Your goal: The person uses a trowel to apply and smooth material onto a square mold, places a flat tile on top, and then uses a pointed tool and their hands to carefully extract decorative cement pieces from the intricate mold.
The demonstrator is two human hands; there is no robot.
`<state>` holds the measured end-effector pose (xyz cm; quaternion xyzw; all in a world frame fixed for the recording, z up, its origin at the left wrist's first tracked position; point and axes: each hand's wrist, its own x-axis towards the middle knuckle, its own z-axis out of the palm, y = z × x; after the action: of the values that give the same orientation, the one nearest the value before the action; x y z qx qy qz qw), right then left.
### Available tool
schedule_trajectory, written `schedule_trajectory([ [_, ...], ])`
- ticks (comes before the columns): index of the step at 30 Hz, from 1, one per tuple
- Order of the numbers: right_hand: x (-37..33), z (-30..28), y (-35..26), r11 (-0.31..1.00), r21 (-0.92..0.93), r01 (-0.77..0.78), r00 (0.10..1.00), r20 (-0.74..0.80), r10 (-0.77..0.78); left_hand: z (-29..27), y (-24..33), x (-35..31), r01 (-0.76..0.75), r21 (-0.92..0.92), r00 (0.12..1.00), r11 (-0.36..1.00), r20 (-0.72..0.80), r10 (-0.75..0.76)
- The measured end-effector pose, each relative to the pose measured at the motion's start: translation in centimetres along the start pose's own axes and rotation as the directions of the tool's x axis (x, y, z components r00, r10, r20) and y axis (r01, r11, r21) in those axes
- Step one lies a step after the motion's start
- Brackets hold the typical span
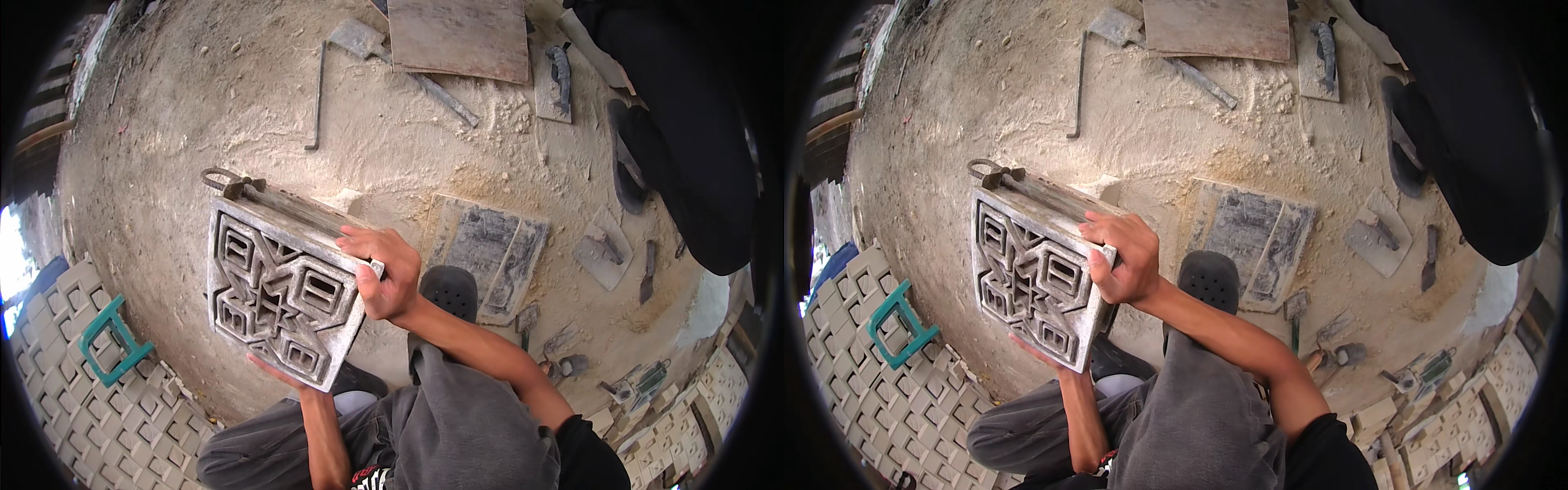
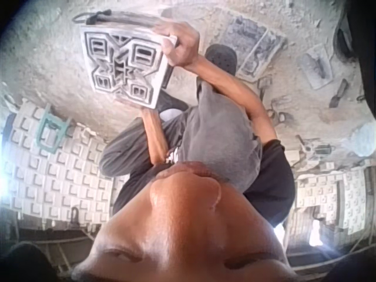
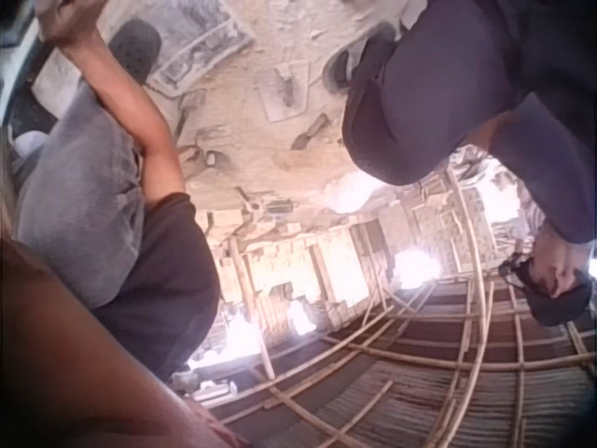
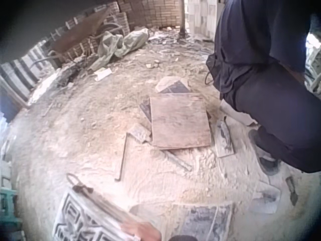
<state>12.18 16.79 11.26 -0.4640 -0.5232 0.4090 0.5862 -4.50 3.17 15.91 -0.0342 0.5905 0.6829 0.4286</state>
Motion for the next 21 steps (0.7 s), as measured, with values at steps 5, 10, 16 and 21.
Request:
schedule_trajectory([
  [5,0.1,0.0,-0.2,1.0,-0.023,0.019,0.999,-0.026,-0.02,1.0,0.3,-0.1,0.019,0.01,0.999,1.0,-0.039,-0.018],
  [10,-0.6,-0.2,-0.4,0.999,-0.031,0.029,0.999,-0.029,-0.029,1.1,0.4,-0.6,0.067,-0.029,0.996,0.997,-0.059,-0.069],
  [16,-0.6,0.4,0.0,0.999,0.026,0.03,1.0,-0.009,-0.03,-0.2,0.4,0.0,0.072,-0.083,0.996,0.994,0.053,-0.068],
  [21,-1.3,0.9,0.3,0.996,0.09,-0.027,0.999,0.023,0.025,-2.6,0.1,0.9,0.127,-0.106,0.991,0.986,-0.031,-0.131],
])
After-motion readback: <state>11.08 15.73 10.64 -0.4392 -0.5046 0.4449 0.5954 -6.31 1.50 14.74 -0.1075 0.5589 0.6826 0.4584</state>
